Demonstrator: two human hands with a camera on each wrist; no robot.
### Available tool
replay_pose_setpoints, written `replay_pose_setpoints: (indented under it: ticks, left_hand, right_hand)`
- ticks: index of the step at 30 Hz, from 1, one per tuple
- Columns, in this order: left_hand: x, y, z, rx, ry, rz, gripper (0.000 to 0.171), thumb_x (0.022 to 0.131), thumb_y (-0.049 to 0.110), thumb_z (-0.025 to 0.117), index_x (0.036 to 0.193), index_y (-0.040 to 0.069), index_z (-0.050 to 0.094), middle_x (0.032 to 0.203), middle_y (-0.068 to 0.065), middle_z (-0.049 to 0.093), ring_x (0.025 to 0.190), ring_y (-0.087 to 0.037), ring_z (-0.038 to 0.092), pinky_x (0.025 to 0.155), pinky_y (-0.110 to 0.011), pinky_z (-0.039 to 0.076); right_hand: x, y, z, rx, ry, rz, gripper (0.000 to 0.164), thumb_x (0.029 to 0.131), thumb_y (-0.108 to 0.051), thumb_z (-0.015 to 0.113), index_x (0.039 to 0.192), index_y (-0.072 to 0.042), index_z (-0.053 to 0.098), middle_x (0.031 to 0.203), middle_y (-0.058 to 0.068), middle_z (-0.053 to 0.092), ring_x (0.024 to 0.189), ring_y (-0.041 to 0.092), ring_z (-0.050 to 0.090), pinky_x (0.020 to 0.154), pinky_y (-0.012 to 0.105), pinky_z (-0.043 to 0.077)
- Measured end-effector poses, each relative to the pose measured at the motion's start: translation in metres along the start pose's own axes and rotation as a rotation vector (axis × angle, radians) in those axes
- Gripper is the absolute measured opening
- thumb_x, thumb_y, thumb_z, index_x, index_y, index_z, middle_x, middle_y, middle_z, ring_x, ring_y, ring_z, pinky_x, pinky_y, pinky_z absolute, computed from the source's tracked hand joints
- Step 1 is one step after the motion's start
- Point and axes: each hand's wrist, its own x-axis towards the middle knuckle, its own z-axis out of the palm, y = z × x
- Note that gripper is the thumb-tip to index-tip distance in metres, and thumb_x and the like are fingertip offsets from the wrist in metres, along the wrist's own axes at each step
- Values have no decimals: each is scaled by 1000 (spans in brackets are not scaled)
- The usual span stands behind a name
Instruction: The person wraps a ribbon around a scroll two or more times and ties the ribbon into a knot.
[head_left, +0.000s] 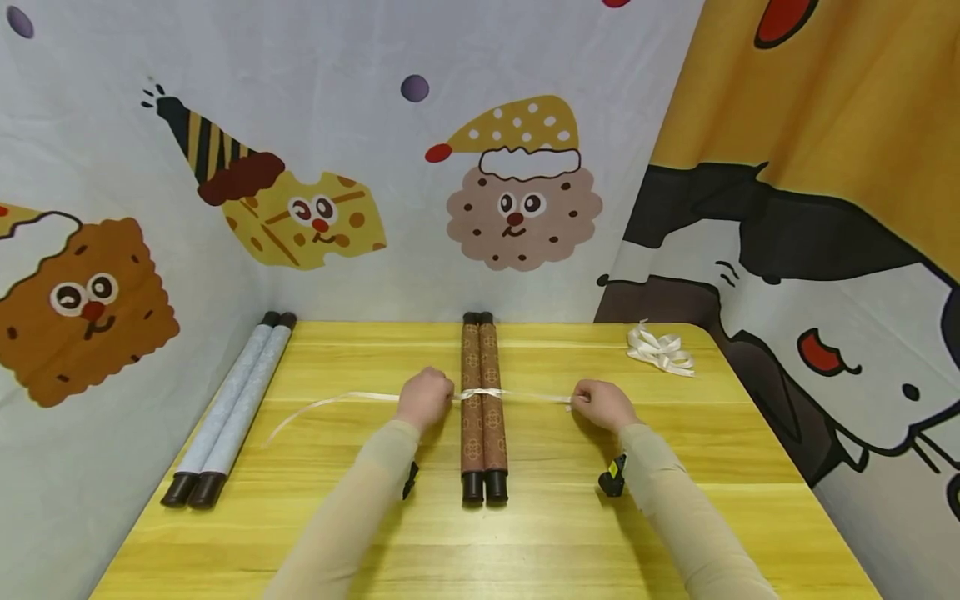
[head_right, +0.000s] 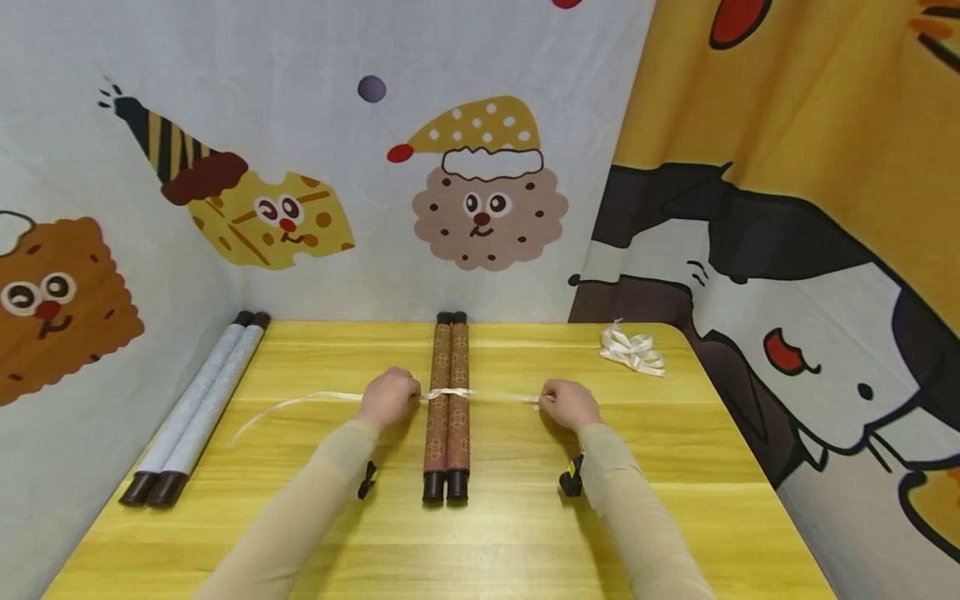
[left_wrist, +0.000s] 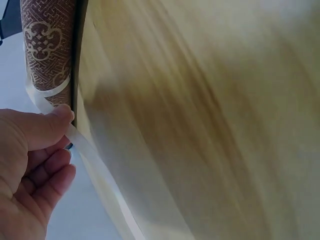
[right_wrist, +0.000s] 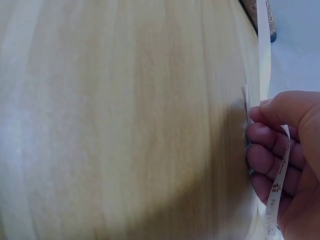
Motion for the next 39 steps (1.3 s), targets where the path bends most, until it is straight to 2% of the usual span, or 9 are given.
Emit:
replay_pose_setpoints:
  ticks: [3, 7, 11, 19, 25, 33, 36, 39]
  left_hand:
    - [-1, 0, -1, -73, -27, -75, 14, 82, 4, 73, 73, 14, 72, 72, 0, 62, 72, -20, 60, 64, -36, 54]
    - [0, 0, -2, -280, -29, -234, 10, 89, 10, 73, 80, 13, 74, 80, 1, 69, 77, -20, 64, 72, -39, 55]
    - [1, 1, -2, -417, 40, -341, 9, 92, 12, 71, 84, 10, 75, 80, 0, 70, 76, -21, 65, 73, -41, 54]
    - [2, 4, 2, -521, 188, -430, 5, 90, 10, 72, 87, 8, 76, 80, -3, 71, 75, -24, 65, 70, -41, 54]
    - [4, 7, 3, -576, 256, -464, 4, 89, 9, 73, 87, 7, 76, 81, -5, 71, 75, -25, 66, 70, -41, 54]
    - [10, 18, 3, -747, 365, -362, 5, 88, -1, 72, 90, 1, 76, 85, -10, 72, 79, -25, 66, 72, -40, 55]
    - [11, 22, 4, -825, 364, -350, 6, 88, -1, 71, 91, 2, 76, 86, -9, 72, 80, -24, 67, 72, -38, 55]
    - [11, 27, 6, -900, 328, -364, 6, 90, 1, 70, 92, 4, 75, 86, -7, 72, 81, -22, 67, 72, -36, 55]
  right_hand:
    - [0, 1, 1, 4, 0, 2, 12, 91, -12, 63, 79, -14, 63, 69, -3, 53, 64, 18, 46, 64, 35, 37]
    - [0, 3, 2, 3, 9, 1, 11, 91, -13, 63, 79, -14, 63, 69, -2, 53, 65, 19, 45, 64, 36, 37]
    - [1, 5, 2, 2, 12, -4, 10, 91, -13, 62, 81, -13, 64, 70, -2, 54, 65, 19, 46, 64, 37, 38]
    - [2, 4, 3, 3, -23, 4, 10, 91, -13, 63, 81, -13, 64, 71, -2, 56, 64, 18, 47, 64, 36, 40]
    - [2, 1, 3, 2, -34, -2, 10, 91, -13, 62, 81, -12, 63, 72, -2, 57, 64, 18, 47, 65, 38, 41]
    - [0, 5, 4, 19, -16, 0, 12, 91, -13, 62, 80, -12, 61, 69, -2, 52, 63, 18, 45, 64, 36, 37]
    - [-1, 5, 4, 25, -12, 0, 12, 91, -14, 62, 79, -12, 61, 69, -2, 52, 64, 18, 45, 64, 36, 37]
    - [-1, 5, 4, 19, -10, -2, 12, 91, -14, 62, 79, -12, 60, 69, -2, 52, 64, 18, 46, 64, 36, 37]
